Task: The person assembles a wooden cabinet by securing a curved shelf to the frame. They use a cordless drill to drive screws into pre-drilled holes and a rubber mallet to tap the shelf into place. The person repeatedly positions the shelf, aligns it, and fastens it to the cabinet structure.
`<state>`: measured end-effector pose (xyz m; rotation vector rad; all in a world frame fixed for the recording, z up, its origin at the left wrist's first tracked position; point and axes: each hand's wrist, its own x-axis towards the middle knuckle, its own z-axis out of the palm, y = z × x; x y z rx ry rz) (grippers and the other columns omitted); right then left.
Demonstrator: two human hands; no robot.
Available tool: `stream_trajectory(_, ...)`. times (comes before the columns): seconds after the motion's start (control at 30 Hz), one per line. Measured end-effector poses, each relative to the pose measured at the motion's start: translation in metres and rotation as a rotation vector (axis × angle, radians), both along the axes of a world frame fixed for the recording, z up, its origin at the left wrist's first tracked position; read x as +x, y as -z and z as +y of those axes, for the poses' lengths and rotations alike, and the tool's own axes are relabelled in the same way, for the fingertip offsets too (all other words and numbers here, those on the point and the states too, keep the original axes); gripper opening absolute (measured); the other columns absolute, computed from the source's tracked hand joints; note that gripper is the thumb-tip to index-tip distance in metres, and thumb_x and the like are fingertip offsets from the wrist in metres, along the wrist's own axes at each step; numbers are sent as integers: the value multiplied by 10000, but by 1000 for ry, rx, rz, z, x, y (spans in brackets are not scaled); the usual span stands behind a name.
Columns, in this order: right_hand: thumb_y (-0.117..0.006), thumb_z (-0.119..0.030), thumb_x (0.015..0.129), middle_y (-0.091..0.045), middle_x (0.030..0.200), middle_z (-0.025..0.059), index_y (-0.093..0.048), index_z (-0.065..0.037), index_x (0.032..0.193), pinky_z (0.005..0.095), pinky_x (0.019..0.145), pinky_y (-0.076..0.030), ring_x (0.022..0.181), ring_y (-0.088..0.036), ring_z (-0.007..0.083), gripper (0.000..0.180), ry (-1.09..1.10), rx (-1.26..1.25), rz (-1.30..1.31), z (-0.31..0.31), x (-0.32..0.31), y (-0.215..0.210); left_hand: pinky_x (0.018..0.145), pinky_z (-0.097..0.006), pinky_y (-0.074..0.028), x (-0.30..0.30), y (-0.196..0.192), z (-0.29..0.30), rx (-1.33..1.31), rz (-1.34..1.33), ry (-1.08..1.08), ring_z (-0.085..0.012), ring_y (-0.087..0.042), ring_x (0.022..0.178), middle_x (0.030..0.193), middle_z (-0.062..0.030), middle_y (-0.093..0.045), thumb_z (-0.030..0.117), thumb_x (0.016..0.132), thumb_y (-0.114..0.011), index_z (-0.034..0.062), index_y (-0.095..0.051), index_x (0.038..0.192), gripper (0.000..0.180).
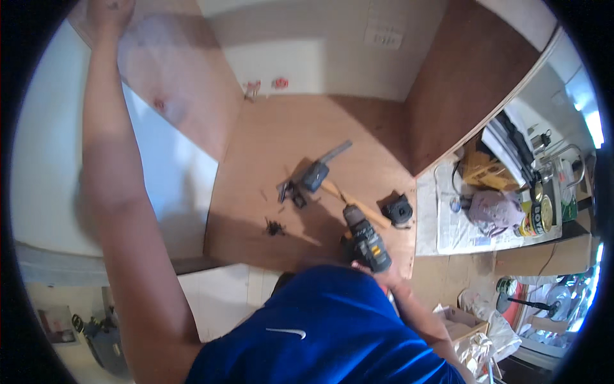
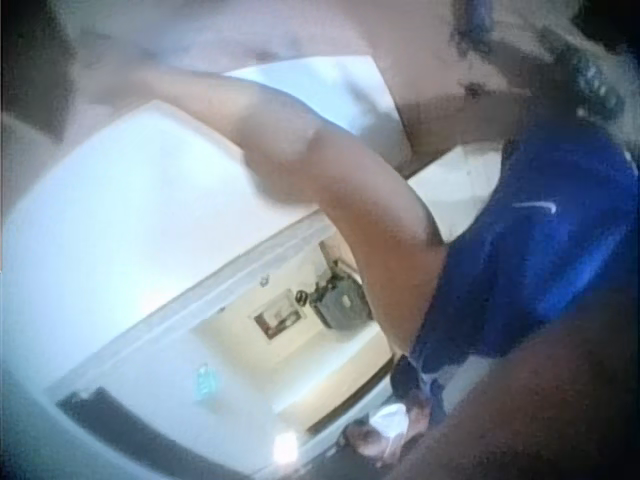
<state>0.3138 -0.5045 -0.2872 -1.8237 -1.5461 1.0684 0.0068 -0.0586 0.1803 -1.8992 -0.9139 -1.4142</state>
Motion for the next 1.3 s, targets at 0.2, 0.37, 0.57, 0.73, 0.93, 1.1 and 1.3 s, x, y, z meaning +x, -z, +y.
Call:
stream_trajectory(0.2, -833, -289, 869, -740, 1179, 93, -677, -117, 1291, 390, 981, -548, 1090, -703, 228, 482, 178, 218, 248, -15, -2, 52, 813, -435, -525, -43, 5, 96, 272, -26, 64, -335, -709, 900, 985, -202, -731, 534, 943, -700, 58, -740, 1119, 509)
stream_trajectory(0.37, -838, -283, 871, -742, 1122, 71, -689, -114, 1257, 385, 970, -547, 1078, -701, 202, 447, 370, 232, 286, -1, -10, -16, 790, -383, -522, -40, -15, 38, -245, 5, 62, -318, -705, 892, 978, -186, -733, 549, 927, -722, 63, -731, 1069, 507)
stream_trajectory(0.57, -842, -276, 870, -701, 1110, 72, -658, -50, 1216, 418, 980, -532, 1095, -660, 228, 452, 387, 352, 593, 3, 25, -139, 674, -406, -529, -44, -7, 49, -98, -66, 101, -304, -672, 735, 829, -163, -704, 579, 811, -818, 109, -739, 981, 505)
stream_trajectory(0.73, -809, -613, 823, -663, 887, 58, -624, -44, 1126, 339, 725, -520, 820, -649, 188, 670, 211, 701, 425, 50, 14, -308, 605, -449, -501, -27, -14, -4, -40, -20, 6, -331, -648, 689, 734, -85, -678, 675, 735, -802, 126, -663, 758, 566)
stream_trajectory(0.93, -720, -656, 886, -629, 796, 31, -654, -38, 1072, 314, 637, -483, 723, -610, 153, 649, 129, 1054, -210, 127, 3, -475, 609, -456, -515, -30, -12, 8, 84, 7, 124, -330, -675, 698, 692, -94, -682, 692, 712, -799, 112, -667, 705, 595)
stream_trajectory(1.1, -778, -463, 906, -640, 813, 20, -668, -42, 1043, 327, 705, -493, 727, -594, 144, 456, -116, 1100, -226, 185, -36, -577, 644, -474, -524, -33, -19, 4, 85, -3, 151, -347, -681, 738, 727, -116, -696, 722, 699, -779, 92, -690, 667, 637)
stream_trajectory(1.3, -834, -352, 877, -636, 807, 18, -676, -44, 1029, 316, 699, -504, 734, -603, 141, 378, -270, 1062, -149, 239, -80, -619, 661, -481, -537, -36, -19, -1, 54, -19, 90, -357, -683, 731, 726, -145, -693, 718, 695, -778, 75, -695, 695, 648)
